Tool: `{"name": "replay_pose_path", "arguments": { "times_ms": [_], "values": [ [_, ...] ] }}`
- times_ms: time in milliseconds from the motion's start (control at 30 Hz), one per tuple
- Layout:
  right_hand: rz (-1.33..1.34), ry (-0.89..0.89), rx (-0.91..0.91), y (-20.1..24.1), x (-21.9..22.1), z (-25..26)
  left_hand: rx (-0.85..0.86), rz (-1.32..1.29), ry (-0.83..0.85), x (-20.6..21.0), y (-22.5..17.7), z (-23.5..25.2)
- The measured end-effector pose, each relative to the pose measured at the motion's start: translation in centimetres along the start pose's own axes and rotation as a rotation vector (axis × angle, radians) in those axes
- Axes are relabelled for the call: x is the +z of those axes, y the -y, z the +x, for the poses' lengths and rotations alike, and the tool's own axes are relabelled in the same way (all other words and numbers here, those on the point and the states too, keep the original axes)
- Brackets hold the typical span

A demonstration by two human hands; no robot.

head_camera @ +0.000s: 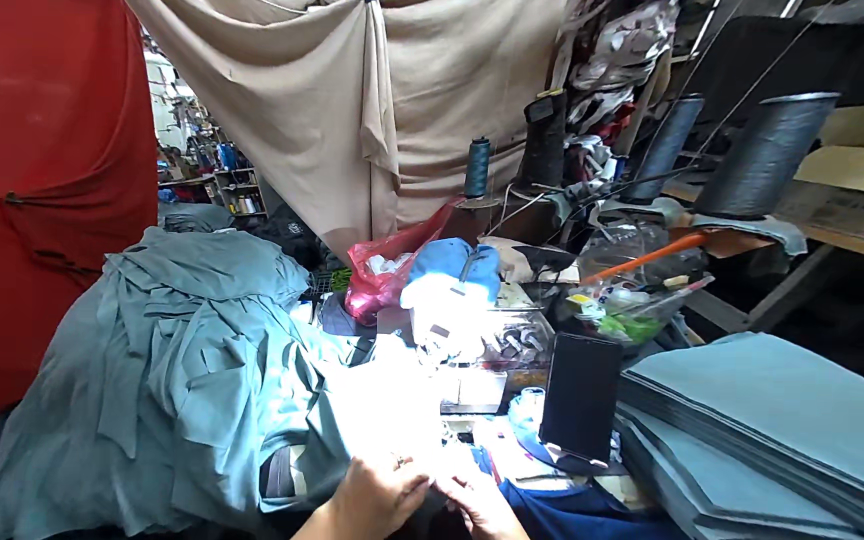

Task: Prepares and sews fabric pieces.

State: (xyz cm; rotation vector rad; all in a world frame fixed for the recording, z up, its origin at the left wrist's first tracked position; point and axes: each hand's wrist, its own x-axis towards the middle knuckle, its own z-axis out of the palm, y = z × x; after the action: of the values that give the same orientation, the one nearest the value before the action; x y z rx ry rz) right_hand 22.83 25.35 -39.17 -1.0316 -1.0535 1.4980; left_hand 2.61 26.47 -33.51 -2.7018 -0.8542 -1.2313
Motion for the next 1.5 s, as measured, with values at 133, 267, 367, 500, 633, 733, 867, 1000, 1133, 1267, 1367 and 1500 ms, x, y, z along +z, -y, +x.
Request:
{"name": "replay_pose_path", "arguments": {
  "times_ms": [133,267,367,500,633,733,867,1000,1133,1267,1367,1500],
  "values": [
    [-0.008,-0.064,-0.001,0.6,0.2,1.1,-0.059,0.080,-0.028,1.3,0.9,0.9],
    [0.006,-0.119,0.000,2.1,0.6,2.7,-0.149,0.156,-0.097,2.4,1.8,3.0],
    [0.007,-0.150,0.006,3.0,0.9,3.1,-0.177,0.219,-0.123,2.8,1.9,3.7],
    [0.015,-0.151,-0.003,3.0,0.9,3.6,-0.221,0.296,-0.115,3.4,1.3,4.5],
    [0.007,-0.170,-0.028,3.4,1.5,4.8,-0.496,0.255,0.119,3.6,0.6,7.5],
    [0.024,-0.160,-0.054,3.9,2.2,5.3,-0.839,0.135,0.474,2.5,0.3,11.5],
    [-0.021,-0.116,-0.068,4.0,2.0,5.0,-0.856,0.101,0.448,1.1,1.7,11.3],
    [-0.123,-0.112,-0.037,3.6,1.4,3.9,-0.802,-0.099,0.426,-2.7,3.1,9.1],
    [-0.116,-0.085,-0.041,3.2,1.3,3.5,-0.640,-0.060,0.147,-1.2,2.0,7.3],
    [-0.126,-0.082,-0.054,3.1,1.3,3.1,-0.393,0.231,0.090,2.1,-0.4,4.5],
    [-0.141,-0.096,-0.042,2.8,1.0,3.3,-0.340,0.281,0.027,3.2,-0.1,4.2],
    [-0.121,-0.151,-0.063,3.7,1.3,4.6,-0.582,0.131,0.233,2.7,0.5,7.6]
  ]
}}
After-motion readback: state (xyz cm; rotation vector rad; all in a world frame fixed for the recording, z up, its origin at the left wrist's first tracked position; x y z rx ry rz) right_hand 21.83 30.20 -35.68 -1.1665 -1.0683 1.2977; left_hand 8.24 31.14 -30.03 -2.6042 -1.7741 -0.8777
